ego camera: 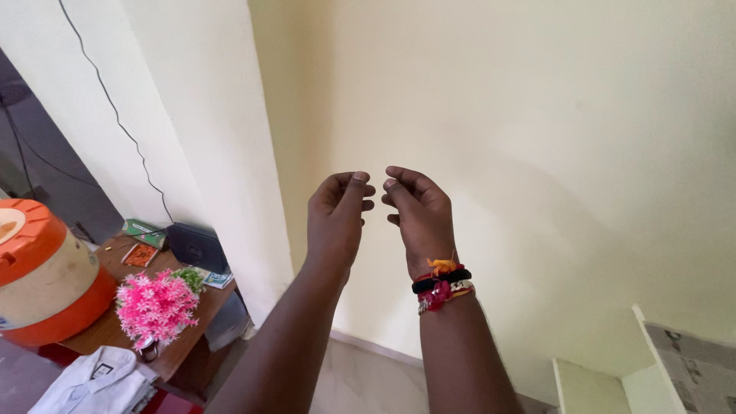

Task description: The person picks up two folded shirts from a table and places them one by one onto a shelf inside a closet.

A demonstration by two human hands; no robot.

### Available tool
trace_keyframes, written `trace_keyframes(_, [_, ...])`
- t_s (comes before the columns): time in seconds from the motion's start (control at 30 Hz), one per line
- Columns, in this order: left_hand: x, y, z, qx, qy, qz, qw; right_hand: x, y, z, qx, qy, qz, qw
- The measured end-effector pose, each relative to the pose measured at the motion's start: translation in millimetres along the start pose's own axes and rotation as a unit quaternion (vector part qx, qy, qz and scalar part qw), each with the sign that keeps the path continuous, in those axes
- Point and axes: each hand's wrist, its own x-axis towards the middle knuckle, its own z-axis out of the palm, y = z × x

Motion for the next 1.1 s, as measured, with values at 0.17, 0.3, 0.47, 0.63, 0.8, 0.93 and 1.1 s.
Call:
trace_keyframes(0.17, [8, 8, -38, -0.01, 0.0, 0.001, 1.0, -10, -1, 42, -0.01, -0.009, -0.003, 1.0])
trace_keyframes(0.3, [14, 9, -69, 0.004, 0.005, 0.015, 1.0, -19, 0, 75, -0.023, -0.008, -0.011, 1.0])
trace_keyframes(0.47, [14, 10, -109, 0.002, 0.011, 0.012, 1.0, -33, 7, 111, -0.002, -0.018, 0.003, 1.0])
trace_keyframes(0.63, [11, 10, -142, -0.016, 0.01, 0.0, 1.0, -48, 17, 141, 0.024, -0.034, 0.022, 0.999])
trace_keyframes(0.8, [7, 9, -163, -0.038, 0.014, -0.011, 0.999, -61, 22, 157, 0.033, -0.039, 0.03, 0.998])
trace_keyframes(0.93, [2, 8, -171, -0.044, 0.022, -0.015, 0.999, -68, 25, 158, 0.056, -0.04, 0.039, 0.997])
trace_keyframes(1.1, [-15, 16, -164, -0.035, 0.028, -0.013, 0.999, -75, 18, 145, 0.077, -0.05, 0.03, 0.995])
